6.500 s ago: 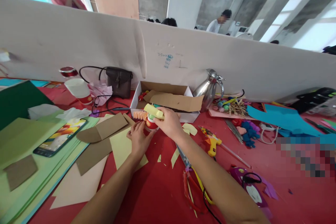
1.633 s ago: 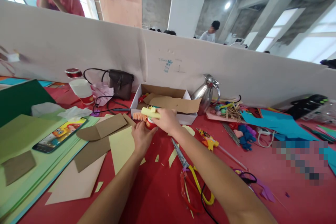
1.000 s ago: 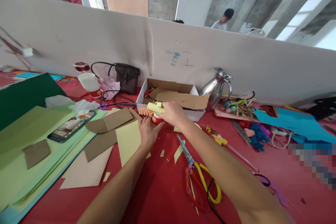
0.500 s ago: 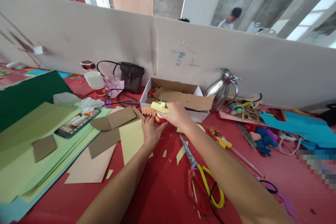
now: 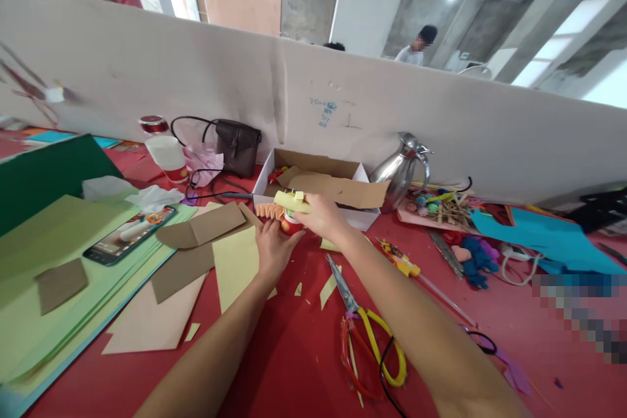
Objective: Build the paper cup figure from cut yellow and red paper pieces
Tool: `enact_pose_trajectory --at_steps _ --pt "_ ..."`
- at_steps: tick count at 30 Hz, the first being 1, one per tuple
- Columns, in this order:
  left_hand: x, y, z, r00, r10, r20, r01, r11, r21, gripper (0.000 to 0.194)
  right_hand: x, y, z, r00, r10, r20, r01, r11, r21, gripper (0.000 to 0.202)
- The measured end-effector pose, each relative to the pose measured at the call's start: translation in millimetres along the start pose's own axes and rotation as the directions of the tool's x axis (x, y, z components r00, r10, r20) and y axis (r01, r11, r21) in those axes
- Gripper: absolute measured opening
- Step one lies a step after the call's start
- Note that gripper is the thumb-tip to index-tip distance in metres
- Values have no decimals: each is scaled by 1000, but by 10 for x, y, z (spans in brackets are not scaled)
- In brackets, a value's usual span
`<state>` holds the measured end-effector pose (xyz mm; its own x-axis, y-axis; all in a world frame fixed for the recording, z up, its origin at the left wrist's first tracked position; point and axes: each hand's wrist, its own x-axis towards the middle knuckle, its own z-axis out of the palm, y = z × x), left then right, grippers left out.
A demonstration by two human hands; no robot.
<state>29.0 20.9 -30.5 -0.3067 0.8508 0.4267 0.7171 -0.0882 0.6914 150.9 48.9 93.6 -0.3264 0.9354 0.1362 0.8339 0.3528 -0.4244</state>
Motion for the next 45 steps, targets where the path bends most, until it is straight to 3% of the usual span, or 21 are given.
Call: enact_pose_trajectory --at_steps 12,18,20,31,45 --pt "-12 -80 -65 997 -2 71 4 1000 -24 29 22 66 35 1000 -27 1 27 996 87 23" --pt "-34 -91 -89 998 -38 45 38 999 1 31 -51 58 -132 999 -53 -4 52 961 271 69" --pt "-39 -79 -98 998 -43 39 43 999 9 30 -70 78 -203 998 -59 -7 59 958 281 73" --pt "-46 -72 -93 1000 -13 23 13 1000 8 29 -101 112 -337 997 -43 -71 68 916 396 55" --pt "-45 -90 -108 1000 -21 14 20 1000 24 32 -101 167 -340 996 -29 -80 62 889 454 59"
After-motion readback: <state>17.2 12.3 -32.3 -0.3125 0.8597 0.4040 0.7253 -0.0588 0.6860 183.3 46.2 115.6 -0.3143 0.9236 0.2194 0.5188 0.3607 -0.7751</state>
